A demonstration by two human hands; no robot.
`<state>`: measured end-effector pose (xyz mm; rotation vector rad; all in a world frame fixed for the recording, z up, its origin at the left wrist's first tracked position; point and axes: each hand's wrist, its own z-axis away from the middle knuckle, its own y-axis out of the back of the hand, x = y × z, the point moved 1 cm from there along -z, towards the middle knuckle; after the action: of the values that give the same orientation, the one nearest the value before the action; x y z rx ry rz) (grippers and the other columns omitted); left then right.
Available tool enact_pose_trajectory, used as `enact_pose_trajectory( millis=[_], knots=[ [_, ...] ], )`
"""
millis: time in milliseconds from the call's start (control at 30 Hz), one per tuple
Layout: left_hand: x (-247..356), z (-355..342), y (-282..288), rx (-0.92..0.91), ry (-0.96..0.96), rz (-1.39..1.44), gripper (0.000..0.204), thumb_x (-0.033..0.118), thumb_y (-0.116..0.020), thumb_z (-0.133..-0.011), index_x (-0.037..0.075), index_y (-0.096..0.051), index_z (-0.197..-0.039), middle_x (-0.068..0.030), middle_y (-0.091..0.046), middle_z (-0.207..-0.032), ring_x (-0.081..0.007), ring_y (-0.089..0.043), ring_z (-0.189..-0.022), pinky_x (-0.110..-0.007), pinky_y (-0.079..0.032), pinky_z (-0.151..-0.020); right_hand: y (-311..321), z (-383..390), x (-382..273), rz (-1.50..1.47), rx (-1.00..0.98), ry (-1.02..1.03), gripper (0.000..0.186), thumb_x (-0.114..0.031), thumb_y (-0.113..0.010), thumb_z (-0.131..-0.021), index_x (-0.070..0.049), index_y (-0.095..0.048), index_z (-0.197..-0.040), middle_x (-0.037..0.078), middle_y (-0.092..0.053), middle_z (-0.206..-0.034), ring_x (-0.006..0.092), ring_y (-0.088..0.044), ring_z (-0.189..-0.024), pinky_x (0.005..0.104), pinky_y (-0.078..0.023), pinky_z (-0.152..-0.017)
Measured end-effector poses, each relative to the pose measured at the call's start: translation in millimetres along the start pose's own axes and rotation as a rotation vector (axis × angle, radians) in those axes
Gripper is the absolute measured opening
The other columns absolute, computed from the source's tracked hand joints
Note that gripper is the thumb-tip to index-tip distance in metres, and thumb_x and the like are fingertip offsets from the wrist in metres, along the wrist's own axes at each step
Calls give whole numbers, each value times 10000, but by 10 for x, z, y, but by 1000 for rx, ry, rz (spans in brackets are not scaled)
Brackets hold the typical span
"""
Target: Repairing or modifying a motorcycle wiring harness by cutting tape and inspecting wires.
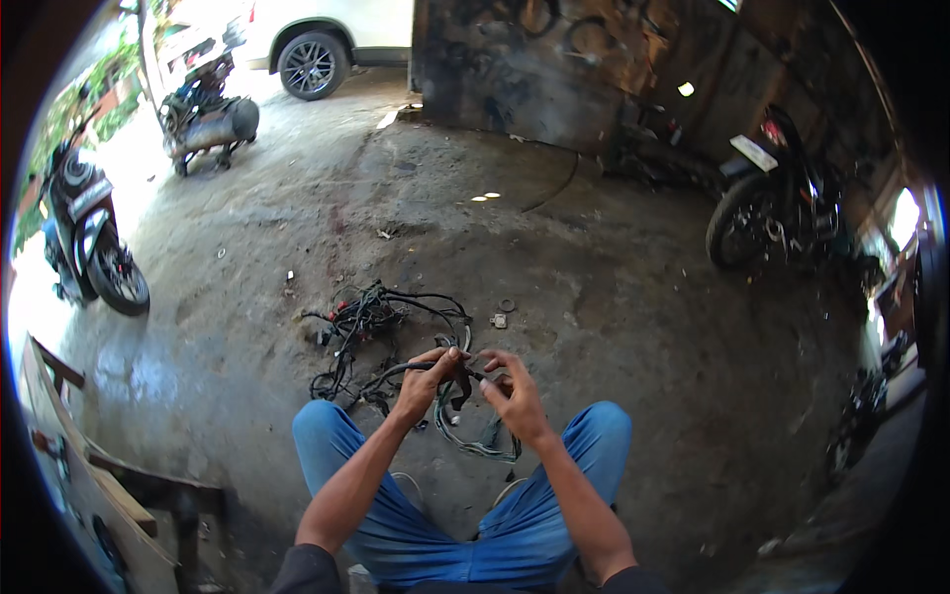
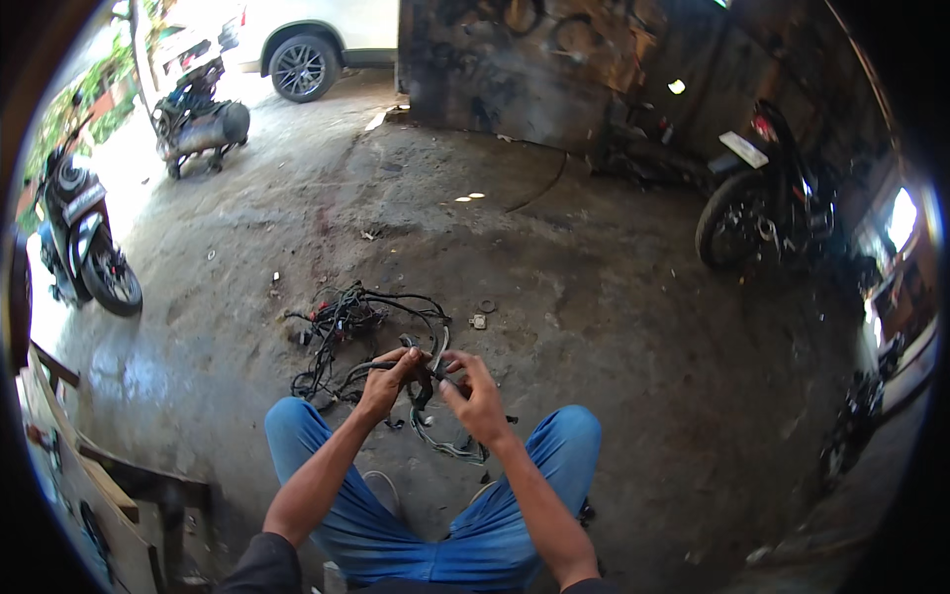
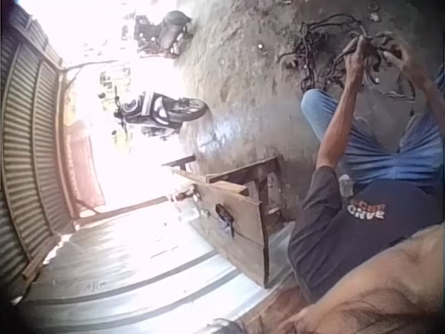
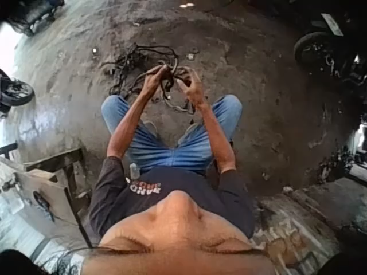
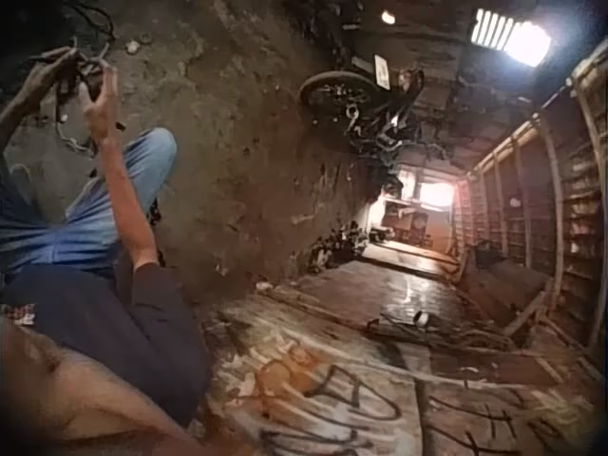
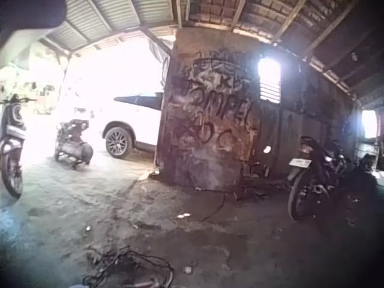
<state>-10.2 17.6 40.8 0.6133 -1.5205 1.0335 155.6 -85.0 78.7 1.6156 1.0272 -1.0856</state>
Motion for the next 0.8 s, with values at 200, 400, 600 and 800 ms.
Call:
enact_pose_trajectory(
  millis=[200,400,600,800],
  knots=[
    [108,82,-23,-69,97,156,410,362,-601,-1048,-27,-703,-1128,-37,-662,-830,-117,-628,-767,-271,-506,-716,-182,114,-95,450,-9,362,509,95,-701,-825,-154,-659,-1266,75,-517,-1083,189,-635,-785,344,-507,-665],
    [119,177,-42,-62,197,156,366,384,-613,-1040,31,-706,-1067,7,-638,-864,-62,-564,-762,-229,-443,-693,-290,193,1,475,180,366,297,34,-731,-843,-164,-776,-1060,52,-551,-1044,143,-596,-659,338,-494,-593],
    [129,172,-20,-56,162,106,392,391,-629,-1031,13,-728,-1047,16,-639,-800,-53,-534,-719,-231,-406,-636,-375,132,-210,344,333,376,257,51,-723,-845,-110,-776,-1038,50,-652,-1065,194,-691,-796,324,-551,-727],
    [60,140,-95,1,57,-180,397,387,-666,-1011,-5,-711,-977,29,-584,-771,-74,-524,-727,-256,-427,-670,-248,-74,262,-376,447,-297,101,0,-634,-959,-3,-719,-1012,18,-723,-931,118,-687,-781,258,-538,-677]
  ],
)
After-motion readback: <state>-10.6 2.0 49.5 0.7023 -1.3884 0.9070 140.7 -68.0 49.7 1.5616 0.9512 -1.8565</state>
